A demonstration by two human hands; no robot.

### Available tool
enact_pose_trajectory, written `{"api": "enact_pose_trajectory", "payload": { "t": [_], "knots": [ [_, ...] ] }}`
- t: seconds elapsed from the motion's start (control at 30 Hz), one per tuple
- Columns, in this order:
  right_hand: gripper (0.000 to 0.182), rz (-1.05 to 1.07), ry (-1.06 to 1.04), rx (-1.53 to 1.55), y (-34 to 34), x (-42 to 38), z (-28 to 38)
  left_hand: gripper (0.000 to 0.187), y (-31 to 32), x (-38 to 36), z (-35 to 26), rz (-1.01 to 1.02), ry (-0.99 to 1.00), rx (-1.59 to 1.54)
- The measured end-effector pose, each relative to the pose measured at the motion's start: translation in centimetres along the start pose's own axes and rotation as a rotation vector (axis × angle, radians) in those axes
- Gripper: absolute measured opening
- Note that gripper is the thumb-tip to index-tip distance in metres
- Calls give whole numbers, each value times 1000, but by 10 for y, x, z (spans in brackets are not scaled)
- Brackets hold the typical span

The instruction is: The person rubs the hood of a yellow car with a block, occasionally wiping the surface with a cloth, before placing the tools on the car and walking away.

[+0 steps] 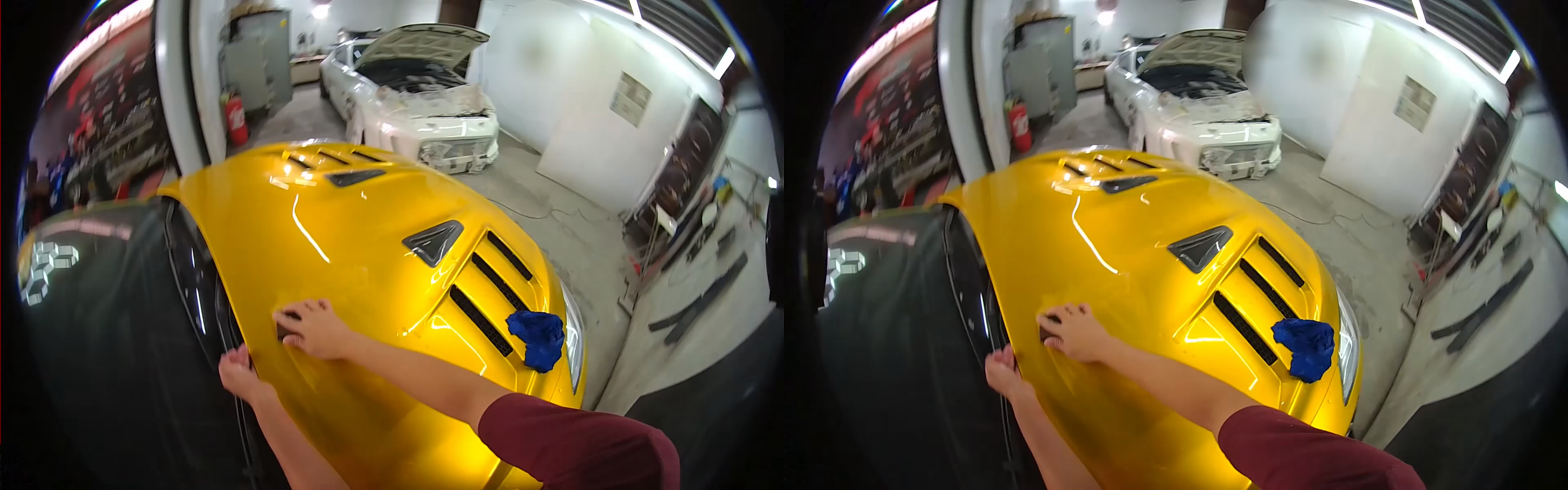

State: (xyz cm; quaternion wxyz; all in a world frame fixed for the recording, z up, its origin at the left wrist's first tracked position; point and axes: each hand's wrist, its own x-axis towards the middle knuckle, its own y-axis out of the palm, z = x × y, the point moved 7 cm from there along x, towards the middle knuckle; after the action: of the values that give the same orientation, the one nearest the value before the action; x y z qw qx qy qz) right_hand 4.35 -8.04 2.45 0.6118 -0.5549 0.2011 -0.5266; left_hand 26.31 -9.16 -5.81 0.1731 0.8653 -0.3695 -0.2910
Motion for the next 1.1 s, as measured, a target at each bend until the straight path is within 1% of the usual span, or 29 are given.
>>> {"api": "enact_pose_trajectory", "payload": {
  "t": [0.03,0.07,0.13,0.17,0.2,0.23,0.27,0.3,0.33,0.4,0.43,0.47,0.53,0.57,0.63,0.7,0.73,0.8,0.9,0.93,1.03,1.1],
  "knots": [
    [53,15,18,9,-1,0,1,27,0,-3,-4,-2,7,58],
    [51,-34,17,10,-4,-5,1,29,1,-4,-6,-27,33,79],
    [49,-105,9,22,-7,-15,7,31,11,-10,-10,-7,16,109],
    [47,-108,18,20,-7,-34,9,32,5,-13,-13,-21,6,131],
    [46,-96,21,31,-17,-65,22,33,11,-27,-17,-40,-4,88],
    [46,-93,20,24,-27,-100,35,32,8,-21,-14,-37,-19,97],
    [47,-79,4,18,-35,-129,44,25,1,0,-4,-25,-1,63],
    [46,-56,-5,13,-42,-141,47,15,3,4,-5,66,59,33],
    [46,-16,-22,14,-44,-145,47,9,-4,5,-6,3,205,250],
    [46,27,9,7,-41,-103,36,11,4,-12,-19,34,440,355],
    [44,-23,-19,21,-36,-72,24,14,6,-17,-12,11,160,94],
    [45,-64,-39,-17,-21,-40,9,21,11,-21,-16,8,127,87],
    [44,-147,-70,85,-7,4,-7,22,14,-25,-19,14,124,116],
    [43,-128,-60,66,-1,-5,-2,22,13,-27,-18,17,116,114],
    [42,-111,-3,20,-19,-47,20,21,14,-35,-23,12,122,155],
    [40,-65,-86,43,-36,-114,53,21,20,-38,-27,15,116,150],
    [40,-48,-79,39,-36,-113,52,21,20,-40,-27,10,105,134],
    [40,-15,-64,34,-35,-100,46,21,18,-41,-24,9,85,119],
    [40,-67,-89,30,-4,-4,7,22,21,-47,-30,0,74,149],
    [40,-74,-92,45,1,15,0,23,19,-43,-27,5,60,139],
    [40,-114,-60,35,-14,-32,23,24,17,-39,-24,1,49,119],
    [41,-25,-80,34,-36,-105,52,24,20,-40,-26,5,33,104]
  ]
}}
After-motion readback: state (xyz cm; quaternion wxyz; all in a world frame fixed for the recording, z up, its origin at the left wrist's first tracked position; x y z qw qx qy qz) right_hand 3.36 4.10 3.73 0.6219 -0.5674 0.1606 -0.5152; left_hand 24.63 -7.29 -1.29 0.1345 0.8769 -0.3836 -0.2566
